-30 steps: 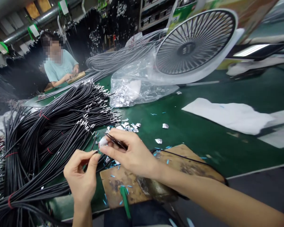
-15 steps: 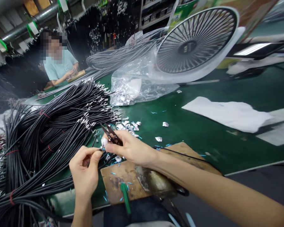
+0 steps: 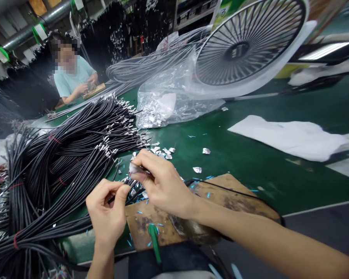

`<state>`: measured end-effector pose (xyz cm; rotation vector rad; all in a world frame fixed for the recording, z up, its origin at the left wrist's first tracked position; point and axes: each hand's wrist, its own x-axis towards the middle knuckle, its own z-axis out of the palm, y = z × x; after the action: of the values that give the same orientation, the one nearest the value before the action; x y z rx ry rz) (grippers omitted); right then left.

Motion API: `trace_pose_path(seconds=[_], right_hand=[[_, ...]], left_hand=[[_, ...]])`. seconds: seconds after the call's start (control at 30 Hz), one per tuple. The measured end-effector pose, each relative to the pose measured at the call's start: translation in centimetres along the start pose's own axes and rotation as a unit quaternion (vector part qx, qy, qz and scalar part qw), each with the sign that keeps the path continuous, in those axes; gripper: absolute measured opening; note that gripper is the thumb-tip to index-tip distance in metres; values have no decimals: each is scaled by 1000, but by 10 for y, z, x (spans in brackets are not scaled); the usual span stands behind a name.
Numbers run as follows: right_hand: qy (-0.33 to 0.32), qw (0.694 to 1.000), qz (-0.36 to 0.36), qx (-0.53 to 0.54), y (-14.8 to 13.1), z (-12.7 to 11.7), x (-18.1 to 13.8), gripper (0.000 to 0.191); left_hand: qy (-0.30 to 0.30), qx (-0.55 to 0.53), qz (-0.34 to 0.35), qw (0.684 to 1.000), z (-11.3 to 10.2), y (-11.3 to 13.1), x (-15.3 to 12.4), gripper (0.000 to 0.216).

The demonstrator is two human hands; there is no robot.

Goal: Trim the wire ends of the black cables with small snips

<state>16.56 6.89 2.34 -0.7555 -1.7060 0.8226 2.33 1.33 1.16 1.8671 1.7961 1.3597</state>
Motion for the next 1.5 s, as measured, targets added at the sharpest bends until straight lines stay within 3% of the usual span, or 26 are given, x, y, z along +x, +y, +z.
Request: trace_pose_path(seconds=[0.07, 0.13, 0.2, 0.23, 0.3, 0.37, 0.47, 0.5, 0.6, 0.67, 0.73, 1.07, 1.23, 1.33, 1.5], right_hand=[[-25, 995, 73, 69, 1, 2, 1, 15], [-104, 974, 124, 161, 0, 4, 3, 15], [-153, 966, 104, 182, -2, 5, 3, 15], [-141, 975, 70, 154, -3, 4, 3, 16], [-67, 996, -8, 57, -3, -1, 3, 16], [30, 998, -40, -28, 0, -8, 5, 16], [193, 977, 15, -87, 5, -19, 11, 14], [212, 973, 15, -89, 6, -20, 12, 13], [94, 993, -28, -68, 6, -17, 12, 11], [13, 999, -27, -40, 4, -12, 10, 11], [-27, 1000, -10, -12, 2, -9, 8, 12], [-61, 997, -38, 9, -1, -11, 5, 11], [-102, 993, 18, 65, -4, -10, 7, 14], [-61, 995, 48, 55, -3, -11, 9, 18], [-53, 994, -91, 18, 1, -9, 6, 11]], left_hand=[[36, -3, 8, 999, 1, 1, 2, 6], [57, -18, 5, 998, 1, 2, 4, 9], [48, -36, -10, 998, 0, 5, 6, 16], [30, -40, -18, 999, 0, 6, 6, 19], [-8, -34, -35, 999, -2, 7, 6, 24], [-26, -30, -45, 998, -3, 8, 6, 28], [-16, -40, -51, 998, -4, 6, 5, 28], [-8, -43, -52, 998, -5, 6, 6, 27], [18, -43, -48, 998, -4, 5, 7, 25], [36, -40, -44, 998, -4, 5, 8, 25], [46, -36, -40, 997, -4, 6, 9, 26], [15, -60, -61, 996, -4, 6, 7, 33], [20, -91, -74, 993, 0, 0, 4, 40], [15, -99, -79, 992, 0, -2, 2, 46], [7, -114, -81, 990, 0, -3, 2, 49]])
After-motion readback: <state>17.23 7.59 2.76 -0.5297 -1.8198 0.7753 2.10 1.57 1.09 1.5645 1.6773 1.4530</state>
